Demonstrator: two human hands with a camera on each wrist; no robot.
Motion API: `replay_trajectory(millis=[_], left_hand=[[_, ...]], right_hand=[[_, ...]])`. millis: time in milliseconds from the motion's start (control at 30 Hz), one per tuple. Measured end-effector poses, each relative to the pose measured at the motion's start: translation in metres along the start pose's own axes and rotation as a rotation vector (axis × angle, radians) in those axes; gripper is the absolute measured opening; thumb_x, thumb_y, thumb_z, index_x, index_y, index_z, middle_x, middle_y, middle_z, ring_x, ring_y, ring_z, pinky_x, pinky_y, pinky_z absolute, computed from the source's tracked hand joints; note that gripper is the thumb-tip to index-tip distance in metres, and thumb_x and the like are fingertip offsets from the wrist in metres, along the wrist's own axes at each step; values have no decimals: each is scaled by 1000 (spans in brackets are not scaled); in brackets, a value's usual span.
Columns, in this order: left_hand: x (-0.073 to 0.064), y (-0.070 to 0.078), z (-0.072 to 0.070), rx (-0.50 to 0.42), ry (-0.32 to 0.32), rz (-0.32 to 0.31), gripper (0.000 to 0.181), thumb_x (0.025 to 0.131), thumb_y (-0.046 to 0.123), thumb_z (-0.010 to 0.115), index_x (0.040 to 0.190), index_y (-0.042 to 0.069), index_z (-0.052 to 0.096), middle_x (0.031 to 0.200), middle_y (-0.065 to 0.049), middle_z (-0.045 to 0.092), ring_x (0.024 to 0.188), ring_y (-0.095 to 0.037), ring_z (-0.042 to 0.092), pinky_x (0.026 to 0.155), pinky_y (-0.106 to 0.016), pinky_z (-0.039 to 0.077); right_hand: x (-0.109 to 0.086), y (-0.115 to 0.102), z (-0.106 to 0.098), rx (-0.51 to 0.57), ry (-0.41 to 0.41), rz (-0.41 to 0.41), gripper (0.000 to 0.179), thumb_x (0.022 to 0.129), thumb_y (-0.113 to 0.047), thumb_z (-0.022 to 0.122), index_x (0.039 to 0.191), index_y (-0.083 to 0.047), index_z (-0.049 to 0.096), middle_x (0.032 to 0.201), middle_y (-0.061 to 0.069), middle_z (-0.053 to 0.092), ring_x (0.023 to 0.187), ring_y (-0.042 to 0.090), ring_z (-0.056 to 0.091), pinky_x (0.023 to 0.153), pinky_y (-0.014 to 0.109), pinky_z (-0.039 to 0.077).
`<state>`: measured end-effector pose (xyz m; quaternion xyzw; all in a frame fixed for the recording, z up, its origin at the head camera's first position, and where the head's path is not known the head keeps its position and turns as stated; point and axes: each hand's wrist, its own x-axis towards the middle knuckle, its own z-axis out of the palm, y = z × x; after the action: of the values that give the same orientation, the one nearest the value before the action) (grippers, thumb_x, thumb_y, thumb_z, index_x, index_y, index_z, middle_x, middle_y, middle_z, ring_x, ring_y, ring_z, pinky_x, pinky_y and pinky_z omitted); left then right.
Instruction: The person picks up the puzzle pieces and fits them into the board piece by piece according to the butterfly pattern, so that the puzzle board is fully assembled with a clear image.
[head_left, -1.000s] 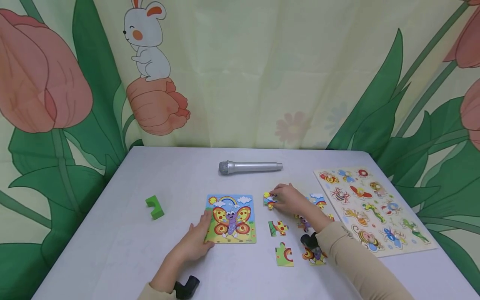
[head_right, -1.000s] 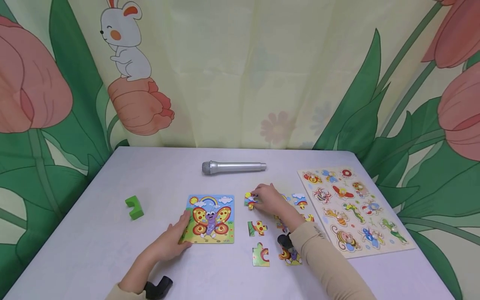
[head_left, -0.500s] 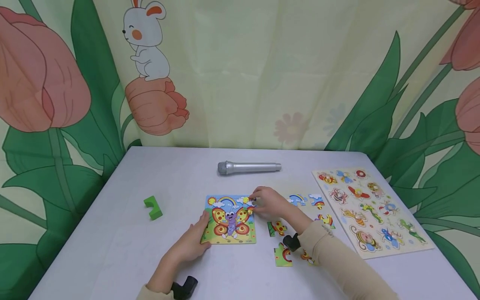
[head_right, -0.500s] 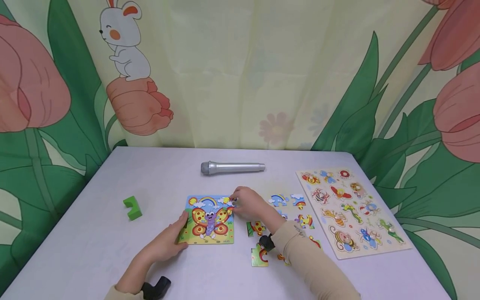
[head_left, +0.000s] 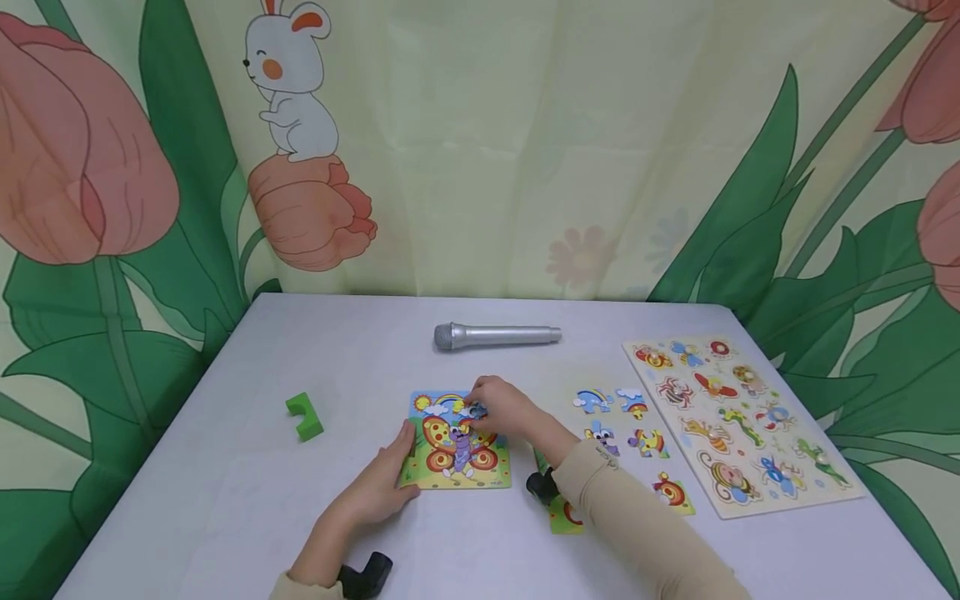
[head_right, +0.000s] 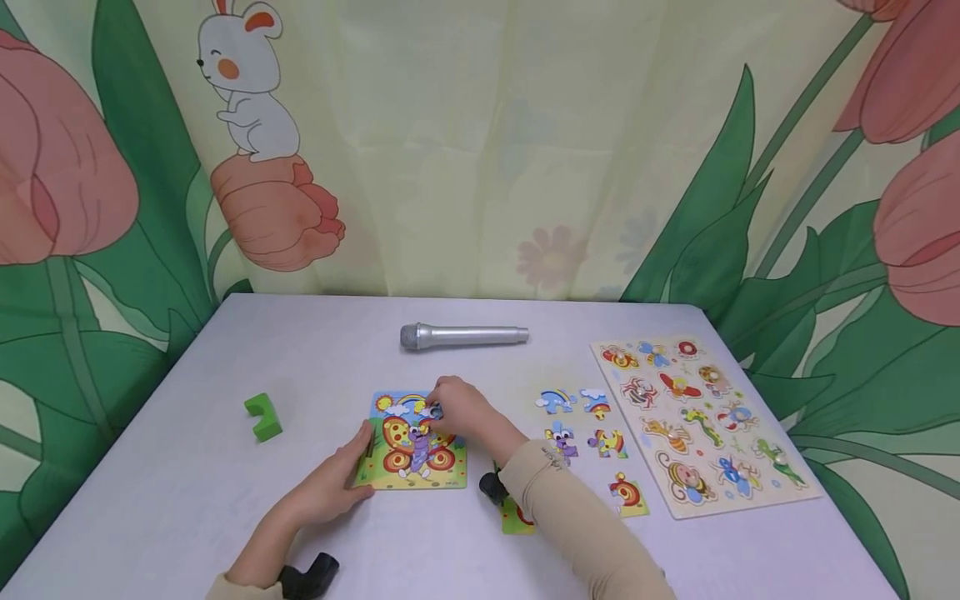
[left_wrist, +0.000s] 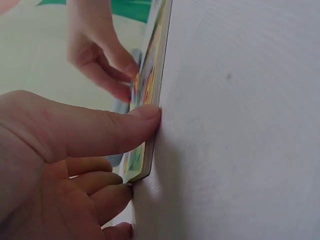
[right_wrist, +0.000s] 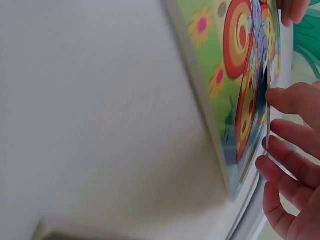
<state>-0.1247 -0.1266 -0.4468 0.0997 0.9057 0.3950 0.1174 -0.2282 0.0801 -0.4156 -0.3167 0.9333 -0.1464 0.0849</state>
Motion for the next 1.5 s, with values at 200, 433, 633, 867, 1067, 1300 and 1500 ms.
replay_trajectory(millis=[200, 433, 633, 867, 1067, 1300, 1500], left_hand=[[-2, -1, 0, 4, -8, 8, 79, 82, 3, 64, 144, -4, 15, 150, -19, 9, 137, -35, 10, 108, -53, 14], [-2, -2, -2, 5, -32, 20, 78, 83, 5, 64, 144, -3, 15, 150, -19, 11, 136, -35, 11, 108, -53, 13], [-1, -3, -2, 17, -36, 28, 77, 83, 4, 64, 144, -3, 16, 150, -19, 12, 136, -35, 12, 108, -52, 14], [1, -4, -3, 26, -40, 48, 75, 83, 3, 63, 143, -5, 18, 149, -20, 13, 136, -36, 13, 109, -52, 13], [1, -4, -4, 18, -43, 33, 76, 83, 3, 63, 143, -5, 17, 149, -20, 12, 136, -36, 12, 108, -52, 13], [1, -5, -6, 25, -26, 32, 77, 82, 3, 64, 143, -4, 18, 149, -19, 13, 136, -35, 13, 108, -51, 14], [2, -6, -5, 10, -24, 52, 77, 82, 2, 64, 143, -5, 18, 149, -19, 12, 136, -34, 12, 109, -51, 12]], right_hand=[[9, -16, 4, -39, -16, 17, 32, 79, -25, 71, 107, -9, 68, 103, 4, 58, 95, 17, 53, 84, 31, 48], [19, -30, 10, -99, 12, 18, 35, 80, -28, 71, 110, -11, 68, 103, 2, 59, 96, 17, 53, 80, 35, 47], [25, -38, 14, -147, 48, 25, 33, 80, -28, 70, 109, -11, 68, 101, 2, 60, 93, 16, 54, 77, 34, 48], [30, -39, 16, -134, 40, 26, 34, 80, -26, 70, 110, -10, 68, 102, 3, 59, 91, 15, 54, 79, 32, 49], [34, -41, 18, -133, 37, 53, 37, 80, -28, 70, 113, -12, 67, 104, 3, 58, 90, 14, 53, 77, 31, 50], [34, -43, 18, -103, 45, 61, 34, 82, -29, 68, 113, -14, 67, 103, 0, 57, 88, 13, 53, 72, 26, 49], [33, -38, 17, -41, 31, 77, 37, 83, -29, 68, 116, -13, 64, 104, 2, 58, 89, 12, 53, 78, 23, 48]])
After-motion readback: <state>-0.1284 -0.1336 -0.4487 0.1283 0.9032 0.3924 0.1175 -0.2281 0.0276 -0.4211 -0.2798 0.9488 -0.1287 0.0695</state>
